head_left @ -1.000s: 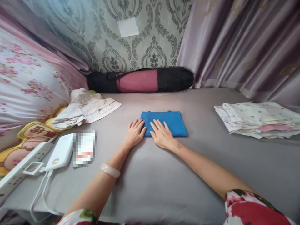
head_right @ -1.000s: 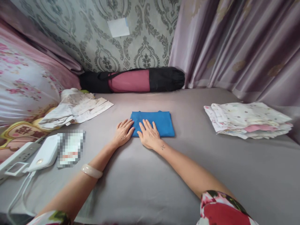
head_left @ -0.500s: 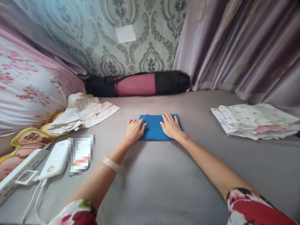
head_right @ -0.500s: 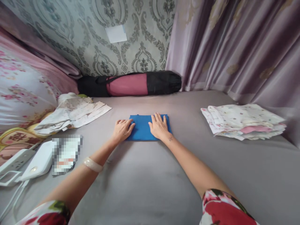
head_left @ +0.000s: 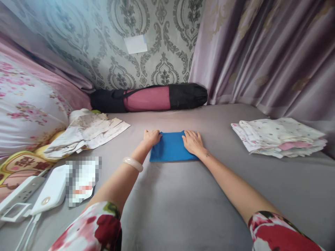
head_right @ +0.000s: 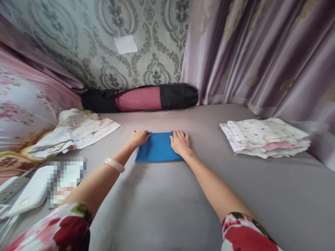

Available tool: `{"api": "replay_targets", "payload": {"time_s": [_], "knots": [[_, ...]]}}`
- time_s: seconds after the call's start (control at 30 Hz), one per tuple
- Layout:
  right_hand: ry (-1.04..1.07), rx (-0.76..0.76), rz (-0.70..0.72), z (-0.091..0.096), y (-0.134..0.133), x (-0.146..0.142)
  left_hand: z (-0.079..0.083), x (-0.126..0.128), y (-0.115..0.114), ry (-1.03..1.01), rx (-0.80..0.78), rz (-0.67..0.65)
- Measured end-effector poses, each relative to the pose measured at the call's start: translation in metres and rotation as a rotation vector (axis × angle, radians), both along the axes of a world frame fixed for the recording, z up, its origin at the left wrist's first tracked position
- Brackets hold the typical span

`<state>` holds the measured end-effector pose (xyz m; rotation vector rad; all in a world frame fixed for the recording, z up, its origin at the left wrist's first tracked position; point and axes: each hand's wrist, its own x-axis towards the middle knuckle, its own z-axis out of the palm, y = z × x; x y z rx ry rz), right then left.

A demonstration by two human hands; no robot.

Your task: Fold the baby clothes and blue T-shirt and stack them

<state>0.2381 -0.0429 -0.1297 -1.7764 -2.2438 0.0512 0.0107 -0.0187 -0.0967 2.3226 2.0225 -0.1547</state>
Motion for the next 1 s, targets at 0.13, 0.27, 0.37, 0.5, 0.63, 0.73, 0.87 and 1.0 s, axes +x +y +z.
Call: {"api": "replay_targets", "payload": {"time_s": [0.13,0.27,0.37,0.5,0.63,0.73,0.87,1.0], "knots": [[-0.009,-0.077,-0.003,0.012,0.021,0.009,0.004,0.002,0.008,-0.019,0.053,0.022],[-0.037,-0.173,0.005,0.020,0.040,0.015,0.007,0.005,0.017,-0.108,-0.029,0.095],[-0.026,-0.226,-0.006,0.024,0.046,0.013,0.011,0.004,0.023,-0.139,-0.098,0.115],[-0.025,-0.268,-0.020,0.032,0.046,0.010,0.013,0.004,0.024,-0.159,-0.125,0.116],[-0.030,-0.268,0.000,0.038,0.045,0.011,0.012,0.005,0.019,-0.184,-0.119,0.099],[-0.012,-0.264,0.040,0.038,0.045,0.017,0.013,0.003,0.014,-0.203,-0.100,0.077],[-0.023,-0.230,0.123,0.038,0.044,0.025,0.022,-0.003,0.010,-0.214,-0.077,0.042],[-0.030,-0.197,0.170,0.046,0.040,0.030,0.035,-0.009,0.006,-0.224,-0.056,0.014]]}}
